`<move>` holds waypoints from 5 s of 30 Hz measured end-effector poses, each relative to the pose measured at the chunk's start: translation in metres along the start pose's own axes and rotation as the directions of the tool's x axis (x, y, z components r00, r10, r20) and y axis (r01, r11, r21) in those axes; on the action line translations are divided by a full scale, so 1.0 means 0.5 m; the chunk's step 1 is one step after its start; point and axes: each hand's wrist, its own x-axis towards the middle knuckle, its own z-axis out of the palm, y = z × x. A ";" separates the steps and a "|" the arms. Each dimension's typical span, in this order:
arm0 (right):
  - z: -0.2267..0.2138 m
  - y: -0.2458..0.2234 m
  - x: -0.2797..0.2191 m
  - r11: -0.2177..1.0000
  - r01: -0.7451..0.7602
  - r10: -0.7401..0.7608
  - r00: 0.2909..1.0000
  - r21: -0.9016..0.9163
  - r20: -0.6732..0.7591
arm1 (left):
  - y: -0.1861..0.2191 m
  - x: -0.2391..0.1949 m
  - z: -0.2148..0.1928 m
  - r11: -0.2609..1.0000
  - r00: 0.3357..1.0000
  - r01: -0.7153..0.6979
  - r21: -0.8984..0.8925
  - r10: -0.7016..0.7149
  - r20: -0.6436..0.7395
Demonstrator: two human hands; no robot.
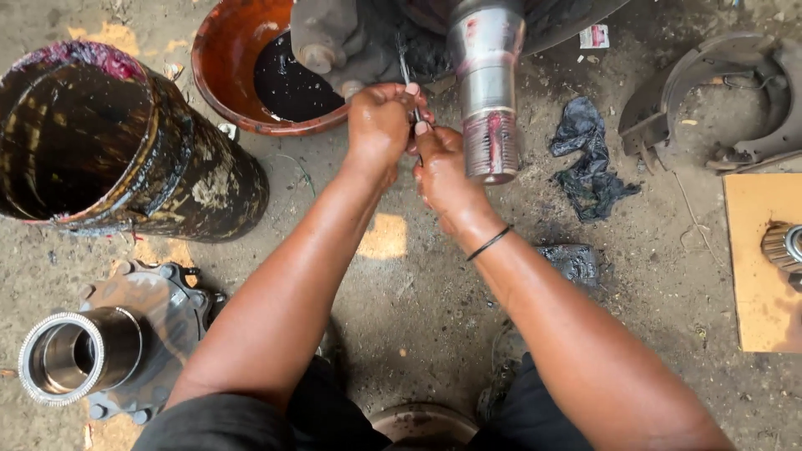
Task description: The person uses a screwdriver to scrape and clean a small metal component, then wipes their hands with a rag. The workspace contains buckets of fluid and various mechanical parts.
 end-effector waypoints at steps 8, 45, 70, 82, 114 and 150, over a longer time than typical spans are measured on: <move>0.018 -0.029 0.015 0.986 0.084 -0.100 0.989 0.146 0.108 | 0.024 0.007 -0.019 0.913 0.916 -0.386 0.131 0.396 -0.067; -0.021 -0.009 -0.059 0.998 -0.056 0.058 0.997 -0.035 0.048 | -0.068 -0.048 0.004 0.939 0.949 -0.233 0.252 0.276 -0.152; -0.084 -0.017 -0.064 0.260 0.214 -0.436 0.896 -0.942 0.083 | -0.106 0.004 0.062 0.982 0.984 0.144 -0.124 -0.128 0.122; -0.042 -0.035 -0.070 0.533 0.259 -0.350 0.934 -0.806 0.069 | -0.118 -0.006 0.035 0.977 0.979 -0.204 -0.065 0.201 -0.044; -0.005 -0.020 -0.027 0.696 0.516 -0.500 0.847 -0.499 0.179 | -0.038 -0.015 -0.017 0.889 0.891 -0.424 0.171 0.444 -0.096; -0.090 0.036 -0.042 0.425 0.231 -0.459 0.888 -0.875 0.012 | -0.155 0.022 0.076 0.991 0.995 -0.045 -0.123 0.055 0.082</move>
